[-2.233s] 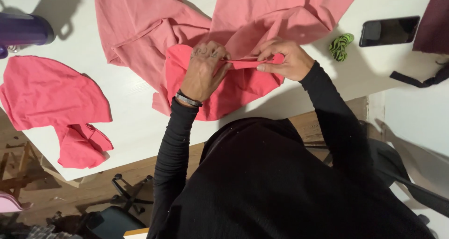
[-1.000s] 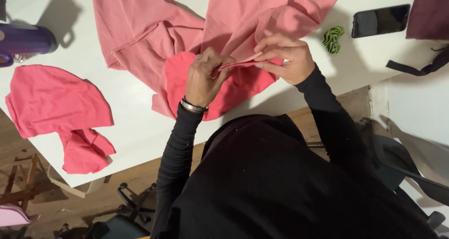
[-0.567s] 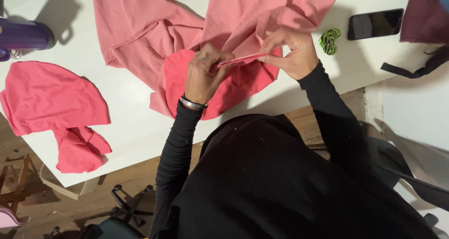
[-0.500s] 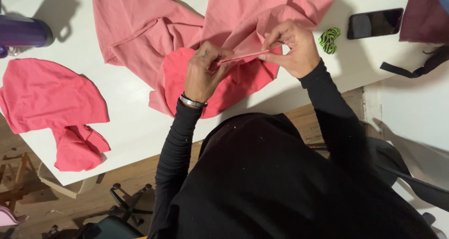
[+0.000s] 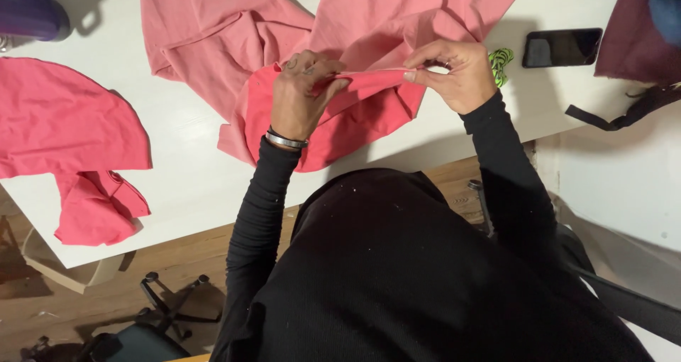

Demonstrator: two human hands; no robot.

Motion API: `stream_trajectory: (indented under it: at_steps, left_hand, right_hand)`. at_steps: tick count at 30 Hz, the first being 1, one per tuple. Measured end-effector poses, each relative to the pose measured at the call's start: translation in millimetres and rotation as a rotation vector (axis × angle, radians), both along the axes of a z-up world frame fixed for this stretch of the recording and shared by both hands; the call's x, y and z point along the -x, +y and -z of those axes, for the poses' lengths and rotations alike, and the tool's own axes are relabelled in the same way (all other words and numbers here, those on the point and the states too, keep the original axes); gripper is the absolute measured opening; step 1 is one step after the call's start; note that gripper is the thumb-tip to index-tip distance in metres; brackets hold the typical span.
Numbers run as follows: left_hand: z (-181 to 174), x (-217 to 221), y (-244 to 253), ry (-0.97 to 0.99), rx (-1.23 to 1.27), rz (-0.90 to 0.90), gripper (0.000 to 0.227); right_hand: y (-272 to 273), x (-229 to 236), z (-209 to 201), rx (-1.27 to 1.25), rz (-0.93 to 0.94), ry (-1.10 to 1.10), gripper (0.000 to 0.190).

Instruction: Pinning together pieces of pink fabric on a workshop table.

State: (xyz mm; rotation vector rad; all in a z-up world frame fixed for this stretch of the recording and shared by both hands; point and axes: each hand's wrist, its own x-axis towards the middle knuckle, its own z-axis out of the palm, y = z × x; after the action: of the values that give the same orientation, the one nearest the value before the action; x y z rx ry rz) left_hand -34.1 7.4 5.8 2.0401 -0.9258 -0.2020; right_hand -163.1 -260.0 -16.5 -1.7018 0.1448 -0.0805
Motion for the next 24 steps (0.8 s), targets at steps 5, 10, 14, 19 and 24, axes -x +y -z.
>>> stream_trajectory:
  at_steps: [5,10,14,19,24]
  left_hand:
    - [-3.7,1.6,0.0,-0.131,0.061,-0.041,0.031]
    - [9.7,-0.9,10.7,-0.099,0.073,-0.064,0.020]
    - [8.7,-5.0,16.1,-0.011,0.055,-0.045,0.016]
    - [1.5,-7.9,13.4,0.034,0.084,0.017,0.017]
    - [-4.2,-18.0,-3.4,0.101,0.055,0.191,0.021]
  right_hand:
    - [1.9,-1.9,-4.9,0.036,0.052,-0.046,0.023]
    - [-0.4,-2.8,-3.5,-0.016,0.078,-0.074,0.026]
    - [4.7,-4.3,-8.8,0.013,0.069,-0.076,0.023]
    - [8.2,-6.6,-18.3,0.063,0.069,-0.084,0.021]
    - [11.3,-8.3,-23.8,0.020,0.070,-0.120,0.022]
